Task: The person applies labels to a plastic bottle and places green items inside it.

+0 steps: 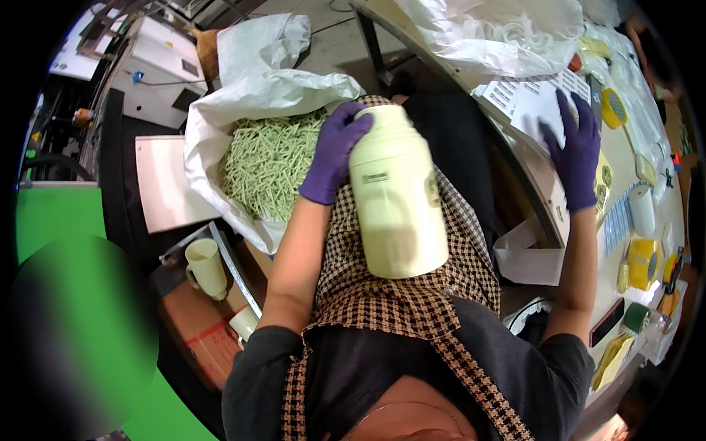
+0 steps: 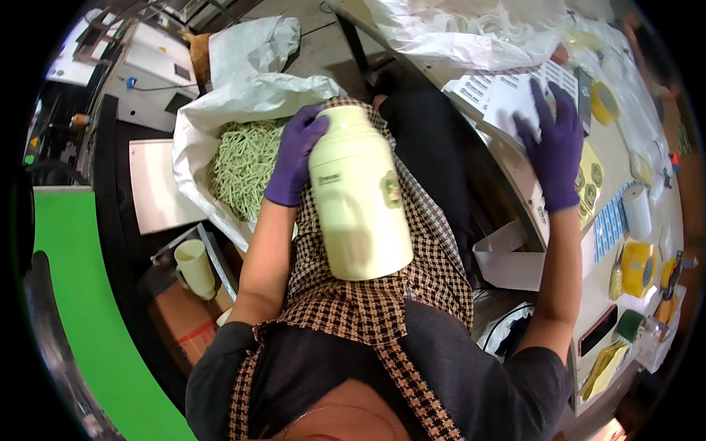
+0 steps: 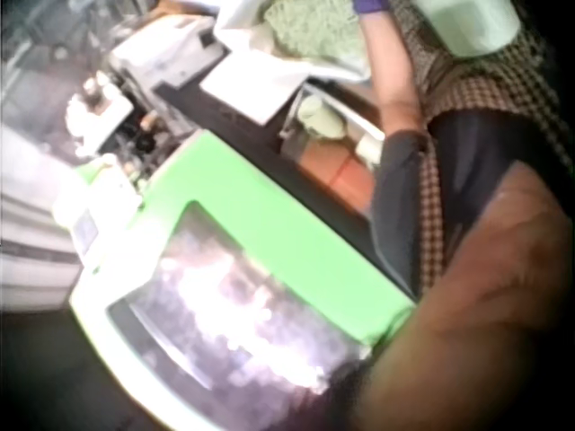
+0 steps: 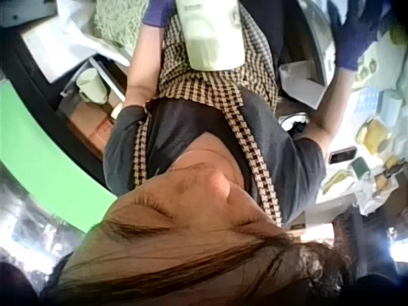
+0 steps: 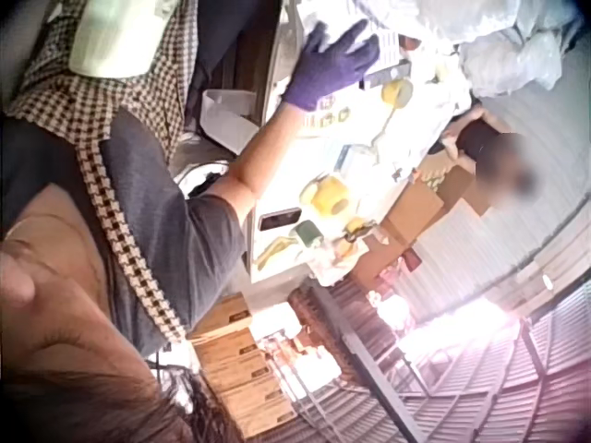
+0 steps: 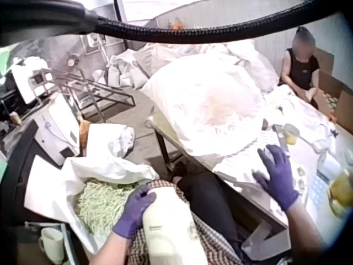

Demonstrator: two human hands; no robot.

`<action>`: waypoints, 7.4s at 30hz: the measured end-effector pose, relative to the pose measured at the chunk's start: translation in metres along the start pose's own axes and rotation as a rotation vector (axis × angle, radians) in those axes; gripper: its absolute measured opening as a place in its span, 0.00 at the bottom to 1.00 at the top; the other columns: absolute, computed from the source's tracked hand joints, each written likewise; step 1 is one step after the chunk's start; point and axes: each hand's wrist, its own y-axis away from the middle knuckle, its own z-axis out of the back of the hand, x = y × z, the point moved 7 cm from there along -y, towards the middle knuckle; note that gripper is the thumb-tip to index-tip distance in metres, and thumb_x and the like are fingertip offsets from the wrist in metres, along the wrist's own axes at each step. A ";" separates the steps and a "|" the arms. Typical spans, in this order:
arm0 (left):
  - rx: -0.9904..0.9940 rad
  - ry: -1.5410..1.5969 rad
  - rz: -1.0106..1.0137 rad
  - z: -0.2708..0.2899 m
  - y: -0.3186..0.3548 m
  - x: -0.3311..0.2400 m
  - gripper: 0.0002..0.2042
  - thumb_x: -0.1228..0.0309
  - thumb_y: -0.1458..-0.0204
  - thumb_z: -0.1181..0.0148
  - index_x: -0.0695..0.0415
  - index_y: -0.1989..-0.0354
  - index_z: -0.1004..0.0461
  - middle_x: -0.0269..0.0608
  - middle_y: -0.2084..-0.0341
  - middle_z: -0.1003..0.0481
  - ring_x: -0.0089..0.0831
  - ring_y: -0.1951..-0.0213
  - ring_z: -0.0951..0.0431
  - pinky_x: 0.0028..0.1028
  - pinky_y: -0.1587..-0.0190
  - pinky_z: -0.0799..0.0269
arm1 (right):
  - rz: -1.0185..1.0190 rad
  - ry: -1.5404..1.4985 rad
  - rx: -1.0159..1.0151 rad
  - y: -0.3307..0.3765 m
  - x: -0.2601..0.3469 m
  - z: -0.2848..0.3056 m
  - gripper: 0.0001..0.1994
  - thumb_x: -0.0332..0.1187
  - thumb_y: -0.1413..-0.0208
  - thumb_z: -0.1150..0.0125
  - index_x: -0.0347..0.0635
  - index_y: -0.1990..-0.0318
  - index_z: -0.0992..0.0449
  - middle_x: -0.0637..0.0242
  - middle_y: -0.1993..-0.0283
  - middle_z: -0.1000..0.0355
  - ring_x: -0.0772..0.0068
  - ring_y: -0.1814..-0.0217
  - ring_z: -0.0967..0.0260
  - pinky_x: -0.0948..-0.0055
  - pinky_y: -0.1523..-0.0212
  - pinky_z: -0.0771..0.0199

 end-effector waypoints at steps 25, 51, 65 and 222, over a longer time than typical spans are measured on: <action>0.676 -1.131 -0.993 -0.074 0.182 -0.045 0.12 0.60 0.40 0.40 0.44 0.52 0.15 0.21 0.44 0.21 0.32 0.30 0.38 0.46 0.22 0.59 | -0.088 -0.653 0.342 0.095 0.215 0.002 0.35 0.24 0.45 0.37 0.51 0.28 0.35 0.35 0.29 0.43 0.34 0.29 0.37 0.55 0.37 0.25; -0.094 -0.332 -0.622 0.032 0.190 -0.052 0.19 0.84 0.43 0.41 0.51 0.46 0.28 0.46 0.49 0.21 0.47 0.47 0.20 0.44 0.38 0.29 | -0.506 -0.876 0.028 0.088 0.107 -0.006 0.19 0.31 0.30 0.49 0.34 0.35 0.30 0.56 0.39 0.27 0.59 0.41 0.27 0.64 0.40 0.27; -1.860 0.174 0.912 0.272 0.846 0.243 0.07 0.64 0.39 0.42 0.52 0.63 0.21 0.37 0.74 0.23 0.29 0.71 0.22 0.33 0.68 0.28 | 0.171 -0.258 -0.135 0.032 0.075 0.002 0.17 0.25 0.33 0.44 0.34 0.38 0.26 0.51 0.36 0.28 0.53 0.35 0.29 0.59 0.35 0.29; -0.108 -1.227 -0.623 -0.005 0.161 -0.064 0.31 0.57 0.55 0.28 0.61 0.44 0.26 0.50 0.49 0.21 0.49 0.44 0.23 0.53 0.31 0.41 | 0.306 -1.082 0.647 0.020 0.321 -0.010 0.07 0.30 0.44 0.41 0.47 0.58 0.21 0.59 0.61 0.22 0.52 0.61 0.21 0.58 0.60 0.21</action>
